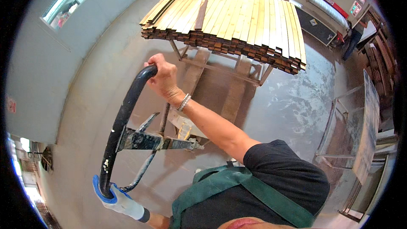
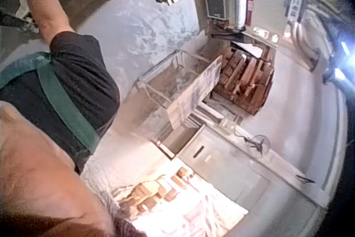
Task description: The person feeds long dark wooden planks into a UV coating machine and collects them on the other side. They then use a manual pallet jack to move a stack of light-colored wooden planks across the workshop floor and stack them onto a metal rack.
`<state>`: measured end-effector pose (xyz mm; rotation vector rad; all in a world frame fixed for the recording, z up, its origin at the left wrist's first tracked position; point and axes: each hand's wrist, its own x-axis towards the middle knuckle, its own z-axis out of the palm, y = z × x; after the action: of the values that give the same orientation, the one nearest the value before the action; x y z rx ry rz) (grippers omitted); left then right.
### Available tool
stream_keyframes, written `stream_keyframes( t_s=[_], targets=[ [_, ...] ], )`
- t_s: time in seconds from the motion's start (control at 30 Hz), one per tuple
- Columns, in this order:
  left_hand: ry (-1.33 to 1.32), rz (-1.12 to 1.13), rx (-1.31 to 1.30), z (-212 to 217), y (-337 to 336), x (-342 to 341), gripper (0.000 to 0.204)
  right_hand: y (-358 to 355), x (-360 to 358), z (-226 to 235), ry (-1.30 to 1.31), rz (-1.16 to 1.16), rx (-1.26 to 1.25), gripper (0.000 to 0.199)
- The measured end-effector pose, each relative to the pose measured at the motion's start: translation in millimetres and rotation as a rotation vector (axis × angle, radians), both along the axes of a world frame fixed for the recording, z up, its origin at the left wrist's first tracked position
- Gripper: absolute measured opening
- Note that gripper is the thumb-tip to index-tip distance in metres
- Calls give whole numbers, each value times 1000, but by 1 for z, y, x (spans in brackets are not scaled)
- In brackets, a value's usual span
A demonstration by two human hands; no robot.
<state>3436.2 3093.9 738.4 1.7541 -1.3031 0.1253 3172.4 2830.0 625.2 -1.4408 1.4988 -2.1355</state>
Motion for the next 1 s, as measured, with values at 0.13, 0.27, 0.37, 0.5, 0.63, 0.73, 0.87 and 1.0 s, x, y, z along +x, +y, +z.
stream_keyframes(
  t_s=[0.13, 0.27, 0.37, 0.5, 0.63, 0.73, 0.87, 1.0],
  targets=[
    [-19, -10, -10, 2, -13, 5, 48, -4, -7, 2, 13, 54, -12, 25],
    [2, -4, 13, 3, -21, 13, 46, -2, -16, 2, 23, 134, -2, 32],
    [64, -24, -15, 5, -31, 6, 41, -4, -20, 2, 19, 118, -12, 38],
    [73, -103, 8, 13, -37, 12, 34, -12, -25, 3, 9, 99, 3, 42],
    [116, -125, 47, 6, -8, -12, 34, 8, -32, -2, 41, 99, 38, 41],
    [100, -165, -24, -10, 1, 3, 34, 12, -31, 0, 45, 71, 91, 38],
    [161, -122, 47, -19, 23, 8, 31, 33, -17, -6, 69, 39, 80, 32],
    [170, -164, 4, -28, 31, 15, 28, 40, -13, -6, 96, 57, 33, 34]
  ],
)
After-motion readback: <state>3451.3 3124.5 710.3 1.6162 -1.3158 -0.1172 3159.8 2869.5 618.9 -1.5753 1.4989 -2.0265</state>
